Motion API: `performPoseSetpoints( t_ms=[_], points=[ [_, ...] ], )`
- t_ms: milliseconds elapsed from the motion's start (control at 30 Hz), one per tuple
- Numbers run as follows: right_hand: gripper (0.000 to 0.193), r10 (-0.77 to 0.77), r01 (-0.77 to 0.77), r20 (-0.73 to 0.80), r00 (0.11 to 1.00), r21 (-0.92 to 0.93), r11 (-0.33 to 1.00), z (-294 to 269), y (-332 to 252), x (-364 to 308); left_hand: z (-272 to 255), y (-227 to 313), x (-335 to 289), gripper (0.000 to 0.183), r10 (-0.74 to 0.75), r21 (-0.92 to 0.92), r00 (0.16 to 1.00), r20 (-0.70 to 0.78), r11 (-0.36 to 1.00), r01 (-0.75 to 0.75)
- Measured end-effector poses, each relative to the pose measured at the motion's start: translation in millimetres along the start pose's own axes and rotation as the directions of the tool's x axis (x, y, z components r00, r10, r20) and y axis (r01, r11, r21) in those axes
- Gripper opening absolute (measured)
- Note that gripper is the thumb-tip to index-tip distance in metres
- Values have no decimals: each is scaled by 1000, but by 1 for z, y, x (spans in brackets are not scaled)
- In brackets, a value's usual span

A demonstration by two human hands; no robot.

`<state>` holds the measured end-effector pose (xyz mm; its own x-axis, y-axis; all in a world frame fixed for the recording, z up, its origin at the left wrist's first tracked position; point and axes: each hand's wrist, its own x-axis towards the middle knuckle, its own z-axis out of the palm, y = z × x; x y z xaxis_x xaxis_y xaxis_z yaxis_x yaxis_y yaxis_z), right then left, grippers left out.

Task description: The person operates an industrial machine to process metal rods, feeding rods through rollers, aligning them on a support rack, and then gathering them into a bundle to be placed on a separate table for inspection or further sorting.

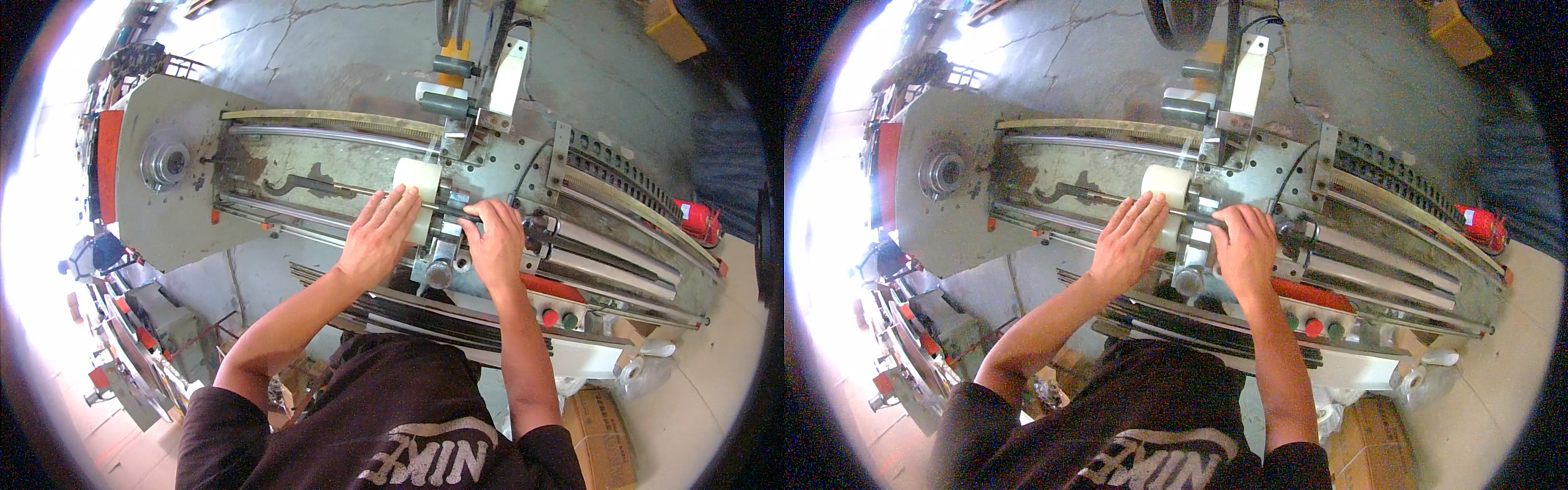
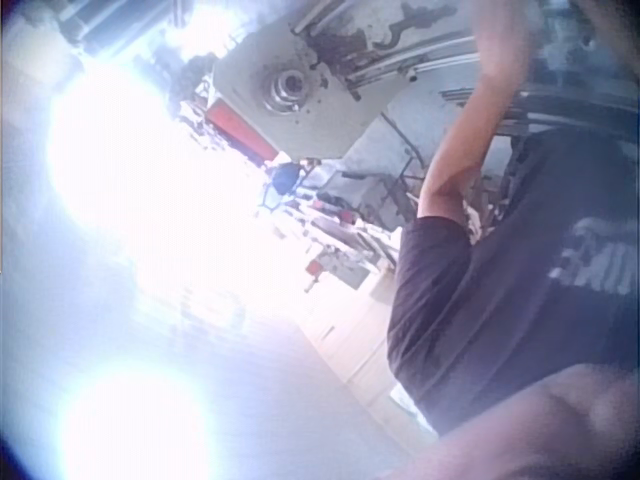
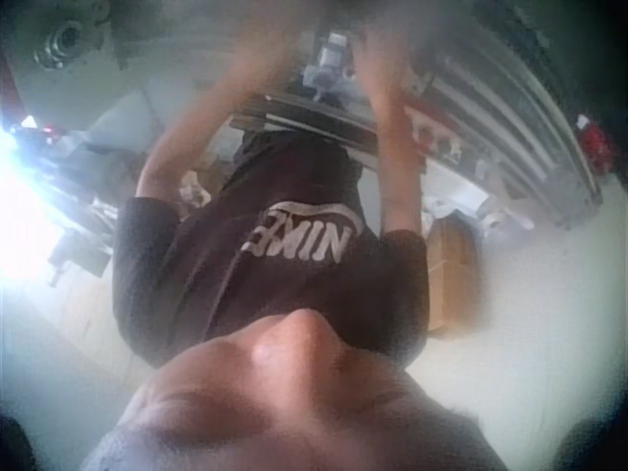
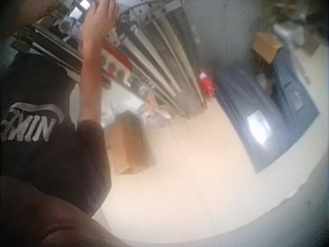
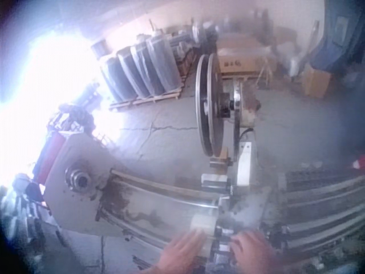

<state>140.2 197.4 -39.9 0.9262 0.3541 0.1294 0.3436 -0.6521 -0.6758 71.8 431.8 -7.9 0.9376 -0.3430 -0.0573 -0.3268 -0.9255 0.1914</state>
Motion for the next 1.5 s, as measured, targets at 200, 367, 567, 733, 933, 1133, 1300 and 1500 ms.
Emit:
performPoseSetpoints(
  t_ms=[200,367,567,733,933,1133,1300,1500],
  points=[
    [47,-11,3,-112,994,-72,997,-38,-14,-43,8,-4,0,81,-23,-37,999,-32,999,22],
    [64,84,-177,-339,937,-253,951,-93,3,-158,13,2,1,85,-21,-56,998,-52,998,18],
    [77,398,-428,-212,893,-674,602,-106,75,-268,14,0,-2,85,-7,-21,996,-83,1000,6],
    [62,597,-542,-145,789,-620,567,-120,51,-227,18,-3,-7,83,1,-33,992,-127,999,-5],
    [54,189,-218,-111,976,-425,879,-80,21,-213,20,-2,-2,83,18,-32,992,-124,999,-22],
    [46,-8,20,118,993,-100,995,-30,-46,-203,15,-1,-9,85,41,-35,975,-219,998,-50],
    [45,-75,78,203,976,-8,997,-17,-60,-212,9,-1,-9,84,27,-52,979,-203,998,-38],
    [41,-114,124,274,955,-19,992,-5,-62,-211,18,-11,-13,88,42,-16,965,-258,999,-48]
  ],
)
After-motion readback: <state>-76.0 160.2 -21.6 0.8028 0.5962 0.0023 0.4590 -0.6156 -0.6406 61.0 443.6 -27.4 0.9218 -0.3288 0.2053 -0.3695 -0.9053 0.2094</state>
